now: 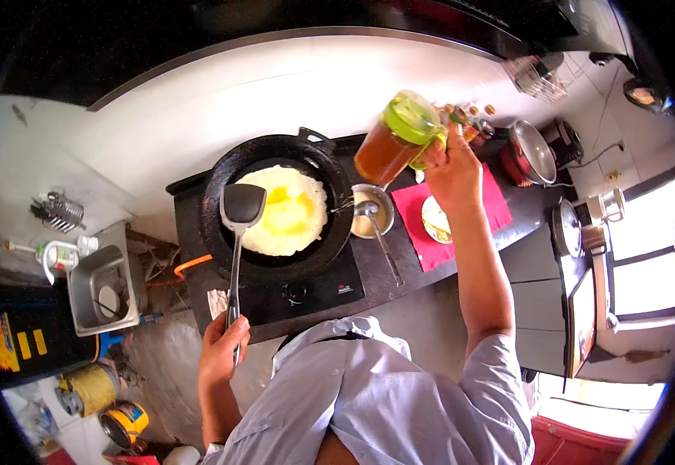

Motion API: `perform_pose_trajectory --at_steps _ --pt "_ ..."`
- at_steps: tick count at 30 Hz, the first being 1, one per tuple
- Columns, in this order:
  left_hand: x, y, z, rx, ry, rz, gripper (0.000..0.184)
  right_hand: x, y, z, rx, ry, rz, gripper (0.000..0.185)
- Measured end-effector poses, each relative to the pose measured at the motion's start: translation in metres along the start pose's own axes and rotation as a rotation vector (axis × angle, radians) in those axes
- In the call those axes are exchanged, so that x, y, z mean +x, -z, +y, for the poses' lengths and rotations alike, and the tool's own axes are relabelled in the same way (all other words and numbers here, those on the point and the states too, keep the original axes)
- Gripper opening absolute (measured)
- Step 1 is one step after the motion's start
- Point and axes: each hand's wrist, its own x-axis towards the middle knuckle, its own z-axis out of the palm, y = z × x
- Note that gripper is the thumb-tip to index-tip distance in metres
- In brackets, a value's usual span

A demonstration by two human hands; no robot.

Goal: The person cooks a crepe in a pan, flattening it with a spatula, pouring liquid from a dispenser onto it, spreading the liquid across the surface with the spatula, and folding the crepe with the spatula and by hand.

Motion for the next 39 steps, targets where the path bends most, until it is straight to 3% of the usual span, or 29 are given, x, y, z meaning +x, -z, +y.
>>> perform_pose_trajectory --at_steps 2,6,7,10,14,17,24,30,34,37,39 --pt "0.001 -0.007 -0.003 -0.007 -0.012 0.006 0.026 -0.005 0.035 -0.021 -0.009 0.051 -0.029 0.018" --pt "0.003 -0.023 -0.001 0.030 0.005 -0.019 0.027 -0.007 0.114 -0.020 -0.053 0.161 0.222 0.024" --pt "0.003 -0.027 -0.002 0.045 0.014 -0.014 0.027 -0.007 0.117 -0.016 -0.064 0.194 0.368 0.023" --pt "0.001 -0.040 -0.003 0.093 0.030 0.002 0.029 0.004 0.182 0.004 -0.305 0.213 0.366 0.031" --pt "-0.004 -0.062 0.002 0.167 0.040 0.014 0.033 0.029 0.228 0.048 -0.351 0.237 0.622 0.030" --pt "-0.009 -0.075 0.006 0.247 0.030 0.038 0.039 0.041 0.283 0.082 -0.411 0.212 0.649 0.033" --pt "-0.021 -0.097 0.010 0.324 0.024 0.135 0.044 0.051 0.288 0.108 -0.285 0.179 0.754 0.020" --pt "-0.020 -0.102 0.011 0.277 0.044 0.225 0.044 0.054 0.314 0.122 -0.359 0.151 0.642 0.024" --pt "-0.013 -0.095 0.010 0.251 -0.020 0.170 0.042 0.049 0.302 0.110 -0.769 0.123 0.700 0.034" --pt "-0.010 -0.086 0.017 0.261 -0.033 0.132 0.039 0.027 0.278 0.094 -1.698 0.468 0.849 0.030" --pt "-0.008 -0.079 0.027 0.273 -0.025 0.119 0.037 0.002 0.199 0.073 -1.576 0.741 0.593 0.025"
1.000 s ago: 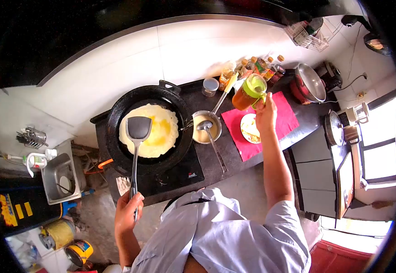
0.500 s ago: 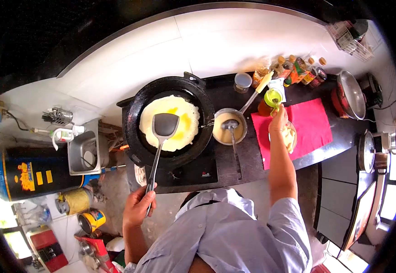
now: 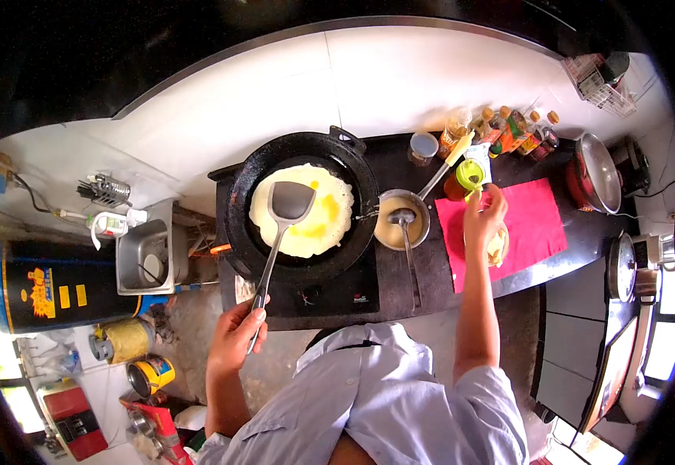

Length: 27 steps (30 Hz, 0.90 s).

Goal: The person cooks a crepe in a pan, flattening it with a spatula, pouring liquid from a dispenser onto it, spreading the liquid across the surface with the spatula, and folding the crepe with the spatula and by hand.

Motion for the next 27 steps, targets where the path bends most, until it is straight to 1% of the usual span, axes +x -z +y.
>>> perform_pose_trajectory --at_steps 1,2,3,4,6,7,8,9,10,12,13,14,15,16,17,18,19,20,21,23,25,27 --pt "0.004 0.004 0.002 0.046 -0.013 -0.014 0.037 -0.006 0.018 -0.044 0.432 -0.346 -0.364 0.037" --pt "0.006 0.009 0.004 0.093 -0.021 -0.030 0.036 -0.010 0.038 -0.102 0.460 -0.084 -0.523 0.039" --pt "0.009 0.014 0.006 0.141 -0.030 -0.049 0.035 -0.006 0.064 -0.166 0.316 0.334 -0.621 0.040" --pt "0.016 0.020 0.005 0.180 -0.047 -0.087 0.031 -0.020 0.077 -0.216 0.428 0.495 -0.712 0.043" --pt "0.017 0.020 0.017 0.231 -0.074 -0.099 0.030 -0.057 0.082 -0.266 0.515 0.746 -0.856 0.046" --pt "0.017 0.018 0.026 0.255 -0.095 -0.104 0.030 -0.071 0.079 -0.288 0.630 0.713 -0.944 0.047" --pt "0.016 0.018 0.033 0.291 -0.095 -0.096 0.036 -0.077 0.077 -0.308 0.575 0.795 -0.932 0.047" --pt "0.018 0.021 0.034 0.299 -0.141 -0.121 0.039 -0.081 0.076 -0.326 0.521 0.878 -0.920 0.048" --pt "0.020 0.025 0.034 0.305 -0.186 -0.145 0.043 -0.084 0.071 -0.339 0.475 0.931 -0.818 0.042" --pt "0.023 0.034 0.033 0.330 -0.263 -0.166 0.047 -0.083 0.064 -0.351 0.363 1.032 -0.823 0.034" --pt "0.022 0.039 0.037 0.221 -0.279 -0.224 0.050 -0.082 0.060 -0.356 0.304 1.081 -0.828 0.030" --pt "0.018 0.044 0.044 0.109 -0.292 -0.281 0.052 -0.077 0.057 -0.360 0.330 1.126 -0.717 0.023" --pt "0.015 0.050 0.047 -0.004 -0.303 -0.336 0.055 -0.067 0.060 -0.365 0.296 1.139 -0.760 0.023" --pt "0.014 0.060 0.045 -0.152 -0.353 -0.379 0.063 -0.056 0.057 -0.368 0.355 1.086 -0.751 0.023" --pt "0.020 0.072 0.035 -0.210 -0.484 -0.307 0.061 -0.043 0.052 -0.370 0.414 1.030 -0.743 0.023" --pt "0.025 0.084 0.026 -0.258 -0.617 -0.232 0.061 -0.029 0.043 -0.373 0.494 0.900 -0.674 0.019" --pt "0.024 0.095 0.032 -0.247 -0.674 -0.130 0.058 -0.015 0.034 -0.377 0.571 0.768 -0.606 0.014" --pt "0.036 0.106 0.017 -0.310 -0.688 -0.016 0.048 0.003 0.032 -0.381 0.492 0.573 -0.712 0.014" --pt "0.051 0.121 -0.004 -0.359 -0.624 0.122 0.037 0.020 0.030 -0.385 0.408 0.375 -0.804 0.015" --pt "0.092 0.139 -0.056 -0.426 -0.572 0.383 0.027 0.043 0.011 -0.379 0.392 0.256 -0.743 0.024" --pt "0.146 0.147 -0.135 -0.362 -0.470 0.578 0.022 0.057 -0.004 -0.380 0.352 0.122 -0.789 0.027" --pt "0.172 0.145 -0.194 0.166 -0.630 0.698 0.022 0.065 -0.023 -0.378 0.189 0.176 -0.839 0.034"
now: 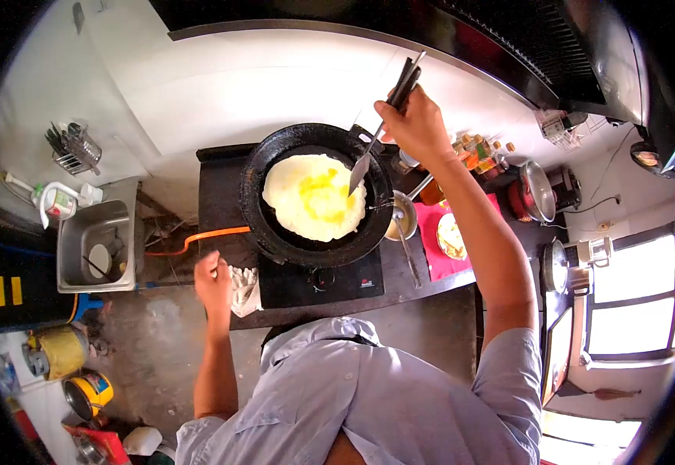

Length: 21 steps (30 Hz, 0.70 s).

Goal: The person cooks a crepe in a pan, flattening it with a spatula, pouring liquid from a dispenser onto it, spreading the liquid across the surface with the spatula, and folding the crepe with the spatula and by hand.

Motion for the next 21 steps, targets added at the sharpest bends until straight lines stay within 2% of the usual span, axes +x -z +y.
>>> perform_pose_trajectory --at_steps 1,2,4,6,8,12,18,21 --pt "-0.007 0.001 -0.004 0.241 -0.177 -0.070 0.027 0.007 -0.006 0.003 -0.069 0.000 -0.023 0.035" --pt "-0.019 -0.006 -0.012 0.304 -0.212 -0.110 0.031 0.011 -0.010 0.005 -0.137 -0.002 -0.046 0.037" --pt "-0.038 -0.014 -0.025 0.423 -0.327 -0.138 0.032 0.011 -0.018 -0.013 -0.063 -0.084 -0.201 0.042" --pt "-0.049 -0.020 -0.034 0.488 -0.364 -0.202 0.036 0.021 -0.040 -0.013 -0.334 -0.015 -0.222 0.043" --pt "-0.057 -0.021 -0.034 0.616 -0.432 -0.236 0.037 0.031 -0.060 -0.008 -0.276 -0.099 -0.309 0.046" --pt "-0.056 -0.023 -0.039 0.552 -0.383 -0.246 0.044 0.048 -0.094 -0.004 -0.333 -0.102 -0.346 0.041" --pt "-0.053 -0.023 -0.035 0.526 -0.354 -0.225 0.037 0.064 -0.120 -0.012 -0.322 -0.192 -0.402 0.038" --pt "-0.052 -0.024 -0.039 0.510 -0.342 -0.225 0.042 0.076 -0.133 -0.011 -0.348 -0.206 -0.412 0.037"
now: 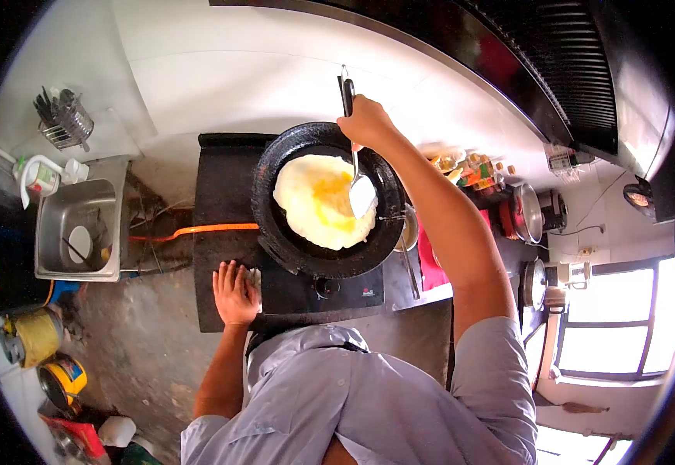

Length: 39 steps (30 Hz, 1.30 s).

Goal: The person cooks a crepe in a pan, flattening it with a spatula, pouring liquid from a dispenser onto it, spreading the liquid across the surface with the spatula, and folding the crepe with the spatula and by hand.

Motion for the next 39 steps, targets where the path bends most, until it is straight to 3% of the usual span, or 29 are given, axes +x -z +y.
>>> perform_pose_trajectory --at_steps 8,15,25,32,35,37,39 --pt "0.003 0.005 0.003 0.028 0.031 -0.047 0.042 0.029 -0.006 -0.035 0.000 0.043 -0.025 0.035" --pt "0.002 0.004 0.001 -0.002 0.040 -0.036 0.044 0.030 -0.029 -0.080 -0.172 0.317 0.007 0.039" --pt "0.003 0.003 0.002 0.039 0.034 -0.021 0.043 -0.063 -0.049 -0.129 -0.214 0.617 -0.329 0.029" --pt "-0.003 -0.005 -0.003 0.054 0.017 -0.023 0.047 -0.160 -0.077 -0.097 -0.058 1.029 -0.061 0.030" --pt "-0.016 -0.016 -0.015 0.012 0.092 -0.145 0.051 -0.191 -0.049 -0.081 -0.065 1.041 -0.150 0.035" --pt "-0.003 0.001 -0.003 0.092 -0.010 -0.095 0.054 -0.195 -0.030 -0.061 -0.089 1.027 -0.090 0.037" --pt "-0.001 0.003 0.000 0.056 0.019 -0.063 0.050 -0.191 -0.017 -0.032 0.000 0.955 -0.070 0.041"
